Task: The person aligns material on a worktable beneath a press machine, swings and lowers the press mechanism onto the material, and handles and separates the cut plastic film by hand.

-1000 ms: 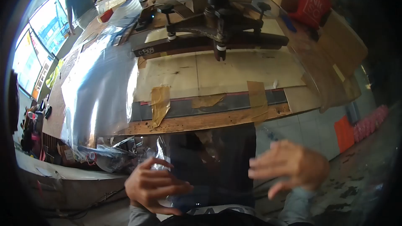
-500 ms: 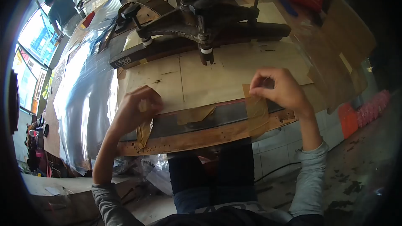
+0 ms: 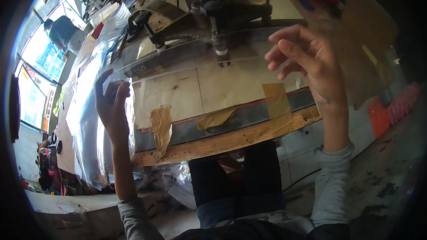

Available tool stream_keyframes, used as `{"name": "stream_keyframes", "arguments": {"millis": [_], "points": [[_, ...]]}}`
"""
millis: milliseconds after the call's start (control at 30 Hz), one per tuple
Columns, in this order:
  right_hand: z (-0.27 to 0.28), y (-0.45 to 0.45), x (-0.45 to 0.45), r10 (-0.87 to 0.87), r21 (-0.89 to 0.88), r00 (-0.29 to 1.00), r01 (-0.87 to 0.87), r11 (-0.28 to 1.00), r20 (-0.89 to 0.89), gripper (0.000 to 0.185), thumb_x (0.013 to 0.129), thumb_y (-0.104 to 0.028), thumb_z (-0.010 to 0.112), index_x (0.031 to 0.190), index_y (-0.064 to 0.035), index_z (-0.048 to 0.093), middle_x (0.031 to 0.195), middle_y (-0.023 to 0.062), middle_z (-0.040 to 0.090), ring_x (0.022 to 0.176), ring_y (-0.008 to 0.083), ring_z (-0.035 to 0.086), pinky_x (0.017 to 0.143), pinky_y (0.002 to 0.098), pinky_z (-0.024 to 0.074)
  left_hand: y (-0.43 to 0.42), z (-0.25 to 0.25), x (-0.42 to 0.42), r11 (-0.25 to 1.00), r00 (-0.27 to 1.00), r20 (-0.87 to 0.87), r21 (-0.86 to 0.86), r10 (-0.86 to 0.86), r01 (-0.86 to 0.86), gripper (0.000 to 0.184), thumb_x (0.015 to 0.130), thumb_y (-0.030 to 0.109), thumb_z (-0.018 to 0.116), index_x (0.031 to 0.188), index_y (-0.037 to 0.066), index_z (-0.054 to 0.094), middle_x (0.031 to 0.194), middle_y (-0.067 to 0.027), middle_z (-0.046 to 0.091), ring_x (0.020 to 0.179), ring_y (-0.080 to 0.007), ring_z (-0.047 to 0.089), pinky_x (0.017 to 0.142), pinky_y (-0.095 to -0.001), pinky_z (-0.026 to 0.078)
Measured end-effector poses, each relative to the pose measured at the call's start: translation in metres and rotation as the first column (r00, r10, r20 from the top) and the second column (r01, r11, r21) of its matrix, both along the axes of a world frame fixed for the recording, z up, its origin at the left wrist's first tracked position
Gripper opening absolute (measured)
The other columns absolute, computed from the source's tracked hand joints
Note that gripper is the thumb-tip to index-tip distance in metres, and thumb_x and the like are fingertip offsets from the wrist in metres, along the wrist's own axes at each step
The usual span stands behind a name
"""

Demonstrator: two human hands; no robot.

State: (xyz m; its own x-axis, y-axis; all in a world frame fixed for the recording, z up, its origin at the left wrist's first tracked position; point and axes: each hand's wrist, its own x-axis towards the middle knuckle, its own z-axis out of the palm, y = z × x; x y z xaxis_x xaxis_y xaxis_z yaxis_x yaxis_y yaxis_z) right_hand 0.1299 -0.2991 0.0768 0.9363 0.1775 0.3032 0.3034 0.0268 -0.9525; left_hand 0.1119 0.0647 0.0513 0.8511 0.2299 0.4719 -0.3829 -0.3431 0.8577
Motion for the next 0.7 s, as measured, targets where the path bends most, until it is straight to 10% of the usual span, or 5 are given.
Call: {"name": "stream_keyframes", "arguments": {"millis": [333, 600, 700], "points": [[0.016, 0.009, -0.033, -0.132, 0.220, 0.990, 0.118, 0.968, 0.047, 0.041, 0.097, -0.032, 0.051, 0.120, 0.0013, 0.056, 0.099, 0.0160, 0.067, 0.078, 0.0186, 0.068, 0.044, 0.0246, 0.0539, -0.009, 0.017, -0.039, 0.896, 0.914, -0.124, -0.286, -0.386, 0.339, 0.029, 0.098, 0.020, 0.050, 0.119, 0.001, 0.054, 0.107, -0.0163, 0.066, 0.100, -0.0222, 0.065, 0.083, -0.0333, 0.055], [0.016, 0.027, -0.035, -0.065, 0.147, 0.998, 0.062, 0.987, 0.016, 0.043, 0.096, -0.035, 0.051, 0.116, 0.0024, 0.058, 0.098, 0.0153, 0.068, 0.074, 0.0176, 0.068, 0.043, 0.0251, 0.0537, 0.000, 0.037, -0.095, 0.982, 0.999, -0.008, -0.182, -0.054, 0.051, 0.025, 0.098, 0.023, 0.050, 0.098, 0.000, 0.058, 0.080, -0.0122, 0.068, 0.044, -0.0080, 0.055, 0.035, -0.0176, 0.034], [0.020, 0.040, -0.031, 0.022, 0.061, 0.997, -0.026, 0.998, 0.071, 0.047, 0.096, -0.038, 0.052, 0.115, 0.0043, 0.060, 0.100, 0.0157, 0.068, 0.074, 0.0179, 0.068, 0.051, 0.0264, 0.0561, 0.023, 0.046, -0.099, 0.988, 0.999, -0.009, -0.144, 0.048, -0.049, 0.022, 0.098, 0.020, 0.051, 0.099, -0.001, 0.059, 0.082, -0.0118, 0.070, 0.045, -0.0074, 0.058, 0.033, -0.0173, 0.031]]}}
